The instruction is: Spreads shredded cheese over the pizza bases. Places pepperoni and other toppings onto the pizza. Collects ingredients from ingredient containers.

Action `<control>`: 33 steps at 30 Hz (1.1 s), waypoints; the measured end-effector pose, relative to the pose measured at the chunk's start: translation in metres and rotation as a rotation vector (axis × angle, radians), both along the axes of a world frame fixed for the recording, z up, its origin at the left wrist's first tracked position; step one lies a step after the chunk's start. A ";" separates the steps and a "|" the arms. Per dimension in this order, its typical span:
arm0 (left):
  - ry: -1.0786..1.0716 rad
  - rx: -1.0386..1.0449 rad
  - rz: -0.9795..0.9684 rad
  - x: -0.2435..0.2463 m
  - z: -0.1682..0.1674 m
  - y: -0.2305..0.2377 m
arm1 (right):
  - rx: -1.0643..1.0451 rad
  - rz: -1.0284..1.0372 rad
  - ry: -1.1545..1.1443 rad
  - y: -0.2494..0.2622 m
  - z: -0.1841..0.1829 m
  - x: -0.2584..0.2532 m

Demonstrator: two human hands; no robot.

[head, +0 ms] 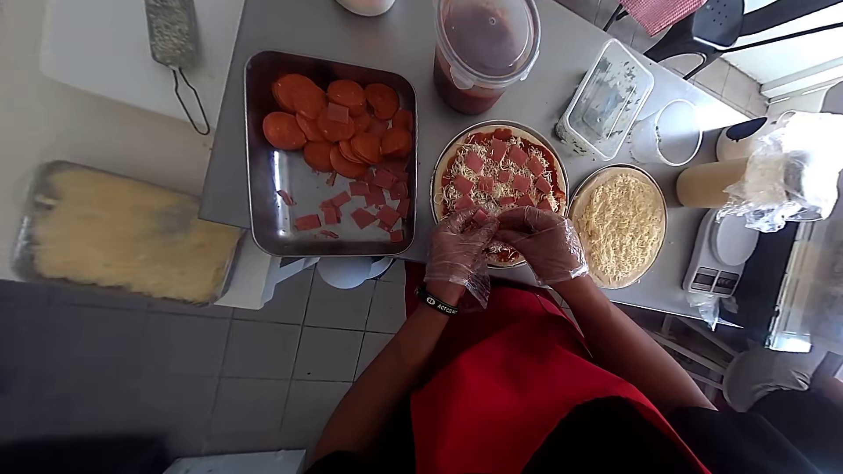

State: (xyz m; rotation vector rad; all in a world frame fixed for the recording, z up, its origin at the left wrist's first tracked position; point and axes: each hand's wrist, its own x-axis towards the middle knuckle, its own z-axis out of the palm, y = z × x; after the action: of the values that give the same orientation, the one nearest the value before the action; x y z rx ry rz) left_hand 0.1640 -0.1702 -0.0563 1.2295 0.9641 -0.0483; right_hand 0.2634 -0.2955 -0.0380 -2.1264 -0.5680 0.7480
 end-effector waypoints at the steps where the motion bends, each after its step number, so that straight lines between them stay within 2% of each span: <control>1: 0.000 0.032 -0.021 0.000 0.000 0.000 | -0.008 0.004 -0.017 -0.001 -0.001 -0.001; 7: -0.003 0.142 -0.077 0.001 0.005 0.002 | 0.010 -0.052 0.006 0.002 0.003 -0.003; 14: -0.059 -0.063 0.030 0.001 -0.003 0.007 | 0.076 -0.159 0.240 0.005 0.009 0.008; 16: -0.047 -0.085 0.102 0.001 -0.004 0.007 | 0.029 -0.133 0.124 0.006 0.005 0.008; 19: -0.042 -0.067 0.115 -0.004 -0.002 0.009 | -0.079 0.038 -0.212 0.010 -0.013 0.014; 21: -0.036 -0.088 0.078 -0.010 0.000 0.010 | -0.124 0.138 -0.378 0.008 -0.009 0.011; 23: -0.066 -0.182 0.077 -0.015 0.004 0.010 | -0.076 0.097 -0.485 0.004 0.006 0.003; 25: -0.101 -0.304 0.143 -0.015 0.010 0.007 | -0.001 0.065 -0.472 0.001 0.016 -0.006; 27: -0.115 -0.375 0.164 -0.010 0.015 0.005 | 0.057 0.124 -0.440 0.002 0.014 -0.012; 29: -0.100 -0.403 0.174 -0.005 0.013 0.003 | 0.082 0.164 -0.478 0.003 0.005 -0.014; 33: -0.087 -0.372 0.204 0.007 0.004 0.003 | 0.029 0.099 -0.481 0.007 0.005 -0.003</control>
State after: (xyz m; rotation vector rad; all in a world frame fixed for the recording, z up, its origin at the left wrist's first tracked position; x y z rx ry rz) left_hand 0.1707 -0.1669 -0.0527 0.7826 0.9503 -0.0117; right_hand 0.2605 -0.2883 -0.0328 -2.2706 -0.9353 0.2685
